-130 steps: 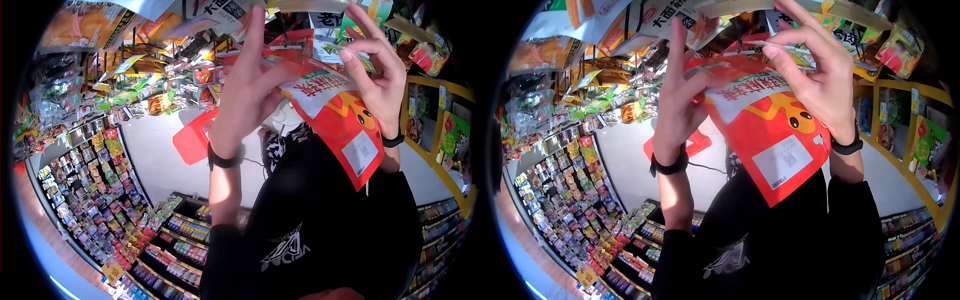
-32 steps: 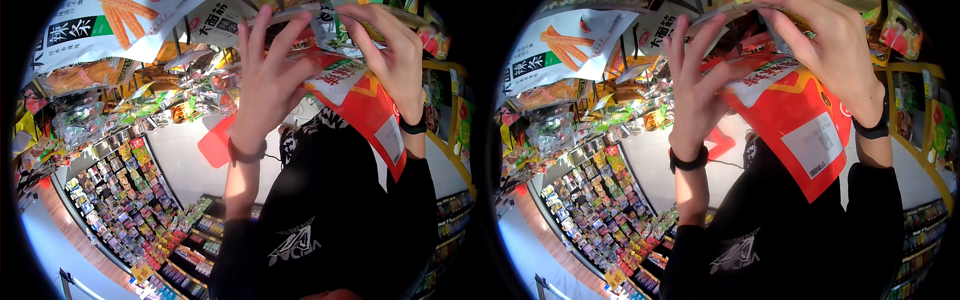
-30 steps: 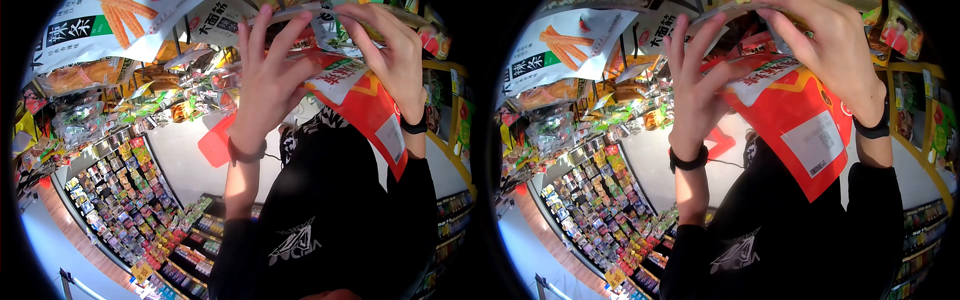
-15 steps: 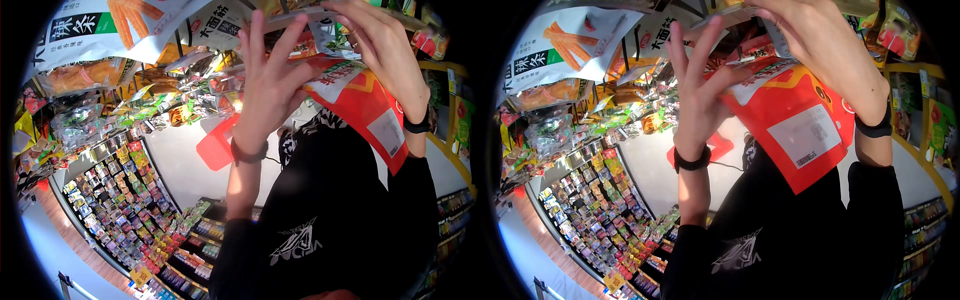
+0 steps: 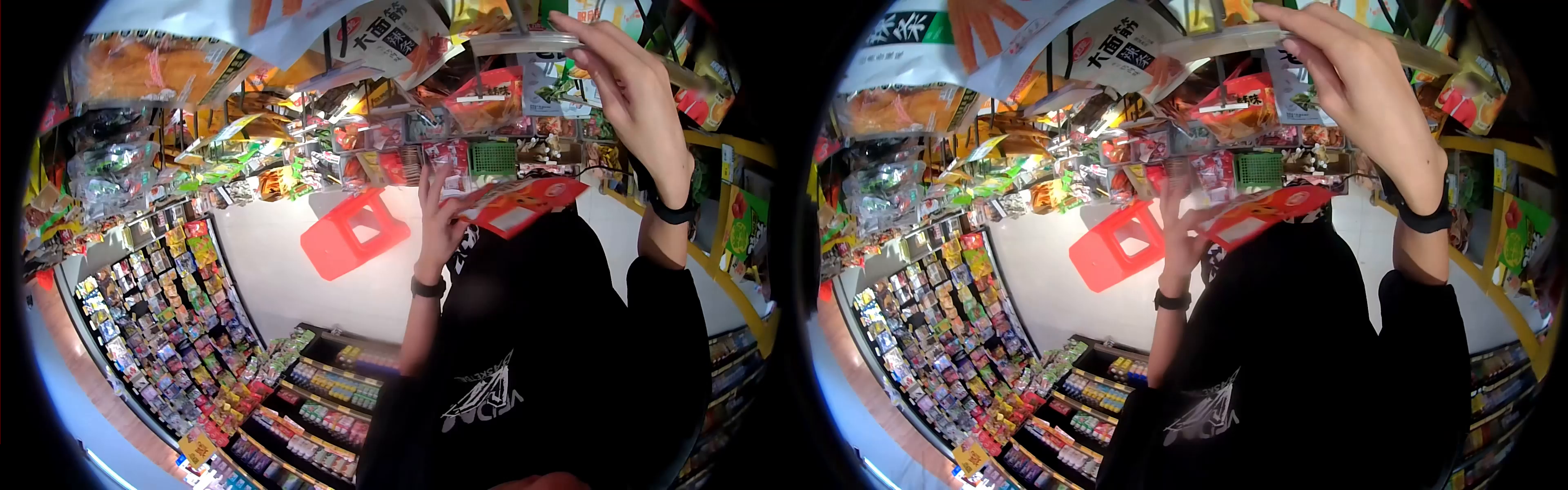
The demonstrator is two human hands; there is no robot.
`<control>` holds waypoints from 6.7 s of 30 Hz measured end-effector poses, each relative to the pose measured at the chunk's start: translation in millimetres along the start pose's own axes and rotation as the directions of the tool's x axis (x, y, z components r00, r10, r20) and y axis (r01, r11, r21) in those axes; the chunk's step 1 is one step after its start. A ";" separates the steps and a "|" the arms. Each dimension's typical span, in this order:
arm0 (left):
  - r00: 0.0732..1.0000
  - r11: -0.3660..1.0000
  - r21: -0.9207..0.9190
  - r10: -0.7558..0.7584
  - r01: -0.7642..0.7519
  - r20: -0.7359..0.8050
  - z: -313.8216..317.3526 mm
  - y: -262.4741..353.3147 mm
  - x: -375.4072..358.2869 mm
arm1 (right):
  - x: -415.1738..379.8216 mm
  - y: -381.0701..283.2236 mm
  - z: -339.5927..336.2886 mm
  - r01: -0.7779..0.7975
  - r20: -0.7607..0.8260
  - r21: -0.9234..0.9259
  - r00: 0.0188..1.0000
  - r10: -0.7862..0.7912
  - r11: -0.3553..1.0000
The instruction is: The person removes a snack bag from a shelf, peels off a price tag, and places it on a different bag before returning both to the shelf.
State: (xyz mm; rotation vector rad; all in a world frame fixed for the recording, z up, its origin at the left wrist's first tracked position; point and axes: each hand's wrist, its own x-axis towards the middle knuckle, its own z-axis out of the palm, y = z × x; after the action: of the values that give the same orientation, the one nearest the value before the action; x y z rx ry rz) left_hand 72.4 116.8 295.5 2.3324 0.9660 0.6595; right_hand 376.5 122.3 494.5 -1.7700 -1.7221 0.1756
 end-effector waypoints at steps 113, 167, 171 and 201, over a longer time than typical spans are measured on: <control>0.484 0.289 -0.803 -0.875 0.520 -0.001 -95.2 112.9 -101.5 | -18.2 10.9 125.3 0.154 -0.364 0.677 0.920 0.145 0.720; 0.570 0.340 -0.850 -0.820 0.401 -0.059 -194.8 39.3 -248.7 | -204.6 -220.4 202.9 0.013 0.250 0.702 0.932 -0.264 0.712; 0.573 0.248 -0.906 -0.820 0.343 -0.007 -204.1 36.0 -255.7 | -215.0 -257.0 219.2 -0.276 0.318 0.878 0.947 -0.044 0.391; 0.601 0.137 -0.963 -0.799 0.231 0.030 -213.4 3.9 -372.2 | -229.7 -349.9 268.2 -0.793 0.830 0.504 0.555 0.063 0.343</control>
State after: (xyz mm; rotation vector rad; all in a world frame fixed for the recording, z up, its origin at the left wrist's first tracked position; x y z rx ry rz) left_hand -288.5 -103.0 369.8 0.6204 1.1376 1.1258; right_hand -87.6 -24.3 393.5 -1.3228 -0.9798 1.8993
